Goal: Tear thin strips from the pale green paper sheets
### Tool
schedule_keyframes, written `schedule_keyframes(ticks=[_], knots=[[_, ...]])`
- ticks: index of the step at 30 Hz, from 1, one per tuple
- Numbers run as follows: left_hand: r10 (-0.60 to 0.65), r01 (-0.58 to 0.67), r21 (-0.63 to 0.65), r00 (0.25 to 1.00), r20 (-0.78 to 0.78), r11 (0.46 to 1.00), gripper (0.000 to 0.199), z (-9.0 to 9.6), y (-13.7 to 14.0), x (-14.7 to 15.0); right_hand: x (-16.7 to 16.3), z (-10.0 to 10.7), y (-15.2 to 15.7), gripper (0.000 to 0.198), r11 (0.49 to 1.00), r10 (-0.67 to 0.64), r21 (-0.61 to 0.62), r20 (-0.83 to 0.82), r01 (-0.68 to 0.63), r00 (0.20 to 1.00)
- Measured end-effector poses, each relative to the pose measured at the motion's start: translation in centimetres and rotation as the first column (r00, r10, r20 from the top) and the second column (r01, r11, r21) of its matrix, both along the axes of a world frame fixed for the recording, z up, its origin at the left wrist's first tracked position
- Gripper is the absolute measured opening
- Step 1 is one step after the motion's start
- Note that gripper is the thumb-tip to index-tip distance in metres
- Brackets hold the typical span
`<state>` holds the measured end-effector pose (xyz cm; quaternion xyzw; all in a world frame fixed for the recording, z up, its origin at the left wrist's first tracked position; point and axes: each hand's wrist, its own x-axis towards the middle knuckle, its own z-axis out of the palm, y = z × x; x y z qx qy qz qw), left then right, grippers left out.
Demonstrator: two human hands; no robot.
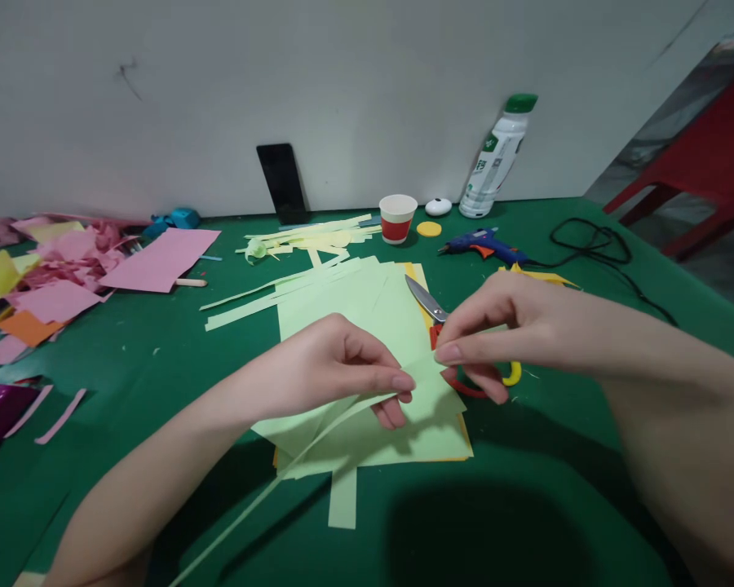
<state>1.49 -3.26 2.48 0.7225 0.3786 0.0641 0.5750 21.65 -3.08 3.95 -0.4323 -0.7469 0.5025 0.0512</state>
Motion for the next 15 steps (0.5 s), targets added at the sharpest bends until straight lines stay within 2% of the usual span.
schedule_keyframes(ticks=[8,15], knots=[[-0.065,0.069,-0.105,0.997,0.042,0.992,0.021,0.26,-0.04,-0.28,0.93,0.25,0.47,0.038,0.998,0.056,-0.037,-0.021,-0.057,0.998],[-0.064,0.069,-0.114,0.997,0.047,0.991,0.017,0.44,-0.29,-0.19,1.1,0.48,0.23,0.034,0.997,0.057,-0.054,-0.027,-0.058,0.998]])
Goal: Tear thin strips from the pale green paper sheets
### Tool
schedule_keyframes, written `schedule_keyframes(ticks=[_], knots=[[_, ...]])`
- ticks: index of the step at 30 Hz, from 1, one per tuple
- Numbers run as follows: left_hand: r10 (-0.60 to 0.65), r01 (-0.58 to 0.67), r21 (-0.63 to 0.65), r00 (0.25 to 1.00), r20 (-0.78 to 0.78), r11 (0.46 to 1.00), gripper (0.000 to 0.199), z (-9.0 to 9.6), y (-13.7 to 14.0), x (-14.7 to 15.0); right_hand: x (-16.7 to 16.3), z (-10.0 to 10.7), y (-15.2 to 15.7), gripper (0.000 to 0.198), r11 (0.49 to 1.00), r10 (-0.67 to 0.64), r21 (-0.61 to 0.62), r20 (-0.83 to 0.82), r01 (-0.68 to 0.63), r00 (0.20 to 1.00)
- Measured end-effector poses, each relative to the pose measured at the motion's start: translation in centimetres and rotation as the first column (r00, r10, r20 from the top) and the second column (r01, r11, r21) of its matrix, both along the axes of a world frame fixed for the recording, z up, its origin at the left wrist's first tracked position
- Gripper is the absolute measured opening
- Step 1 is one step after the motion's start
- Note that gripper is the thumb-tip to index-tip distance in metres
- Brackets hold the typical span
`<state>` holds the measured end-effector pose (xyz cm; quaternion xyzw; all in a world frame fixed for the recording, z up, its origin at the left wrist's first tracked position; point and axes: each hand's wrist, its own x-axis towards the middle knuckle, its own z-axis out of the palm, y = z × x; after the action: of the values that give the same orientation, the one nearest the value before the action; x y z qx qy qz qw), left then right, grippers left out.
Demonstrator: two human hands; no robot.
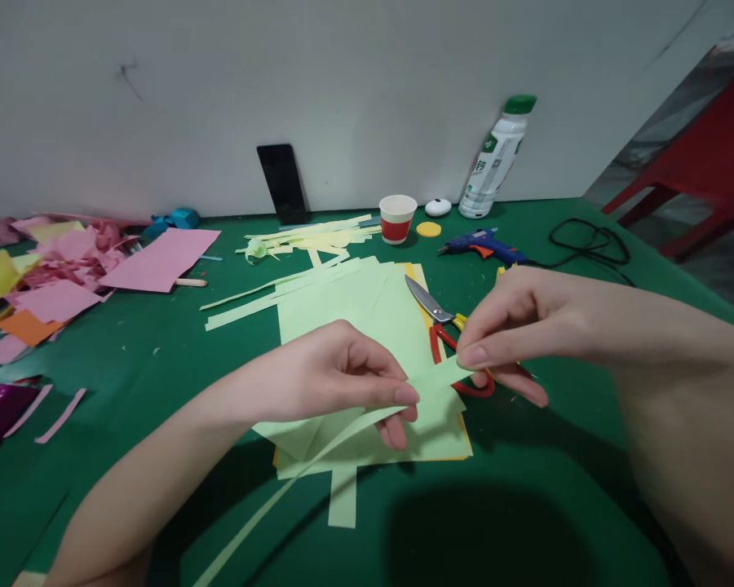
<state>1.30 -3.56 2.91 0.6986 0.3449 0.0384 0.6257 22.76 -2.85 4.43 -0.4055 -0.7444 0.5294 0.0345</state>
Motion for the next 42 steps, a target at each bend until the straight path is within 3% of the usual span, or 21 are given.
schedule_keyframes(ticks=[18,20,23,25,30,42], knots=[[0.007,-0.005,0.067,1.0,-0.028,0.998,0.02,-0.4,-0.1,-0.4,2.7,0.2,1.1,0.041,0.991,0.098,0.093,-0.015,-0.096,0.995],[0.015,-0.012,0.071,0.999,-0.04,0.997,0.019,-0.5,-0.1,-0.6,3.7,-0.1,1.2,0.038,0.993,0.062,0.099,-0.003,-0.061,0.998],[0.053,-0.05,0.075,0.998,-0.042,0.996,0.016,-0.6,0.0,-1.0,5.2,-0.3,1.3,0.035,0.987,-0.125,0.107,0.023,0.122,0.992],[0.069,-0.065,0.084,0.997,-0.04,0.994,0.015,-0.6,0.0,-1.1,5.7,-0.4,1.4,0.039,0.976,-0.182,0.127,0.051,0.174,0.982],[0.085,-0.075,0.121,0.993,-0.081,0.99,0.018,-0.6,0.0,-0.9,5.7,-0.4,1.7,0.042,0.981,-0.12,0.17,0.121,0.099,0.985],[0.097,-0.083,0.152,0.991,-0.088,0.985,0.016,-0.5,0.0,-1.0,5.8,-0.3,1.7,0.043,0.985,-0.107,0.149,0.135,0.086,0.985]])
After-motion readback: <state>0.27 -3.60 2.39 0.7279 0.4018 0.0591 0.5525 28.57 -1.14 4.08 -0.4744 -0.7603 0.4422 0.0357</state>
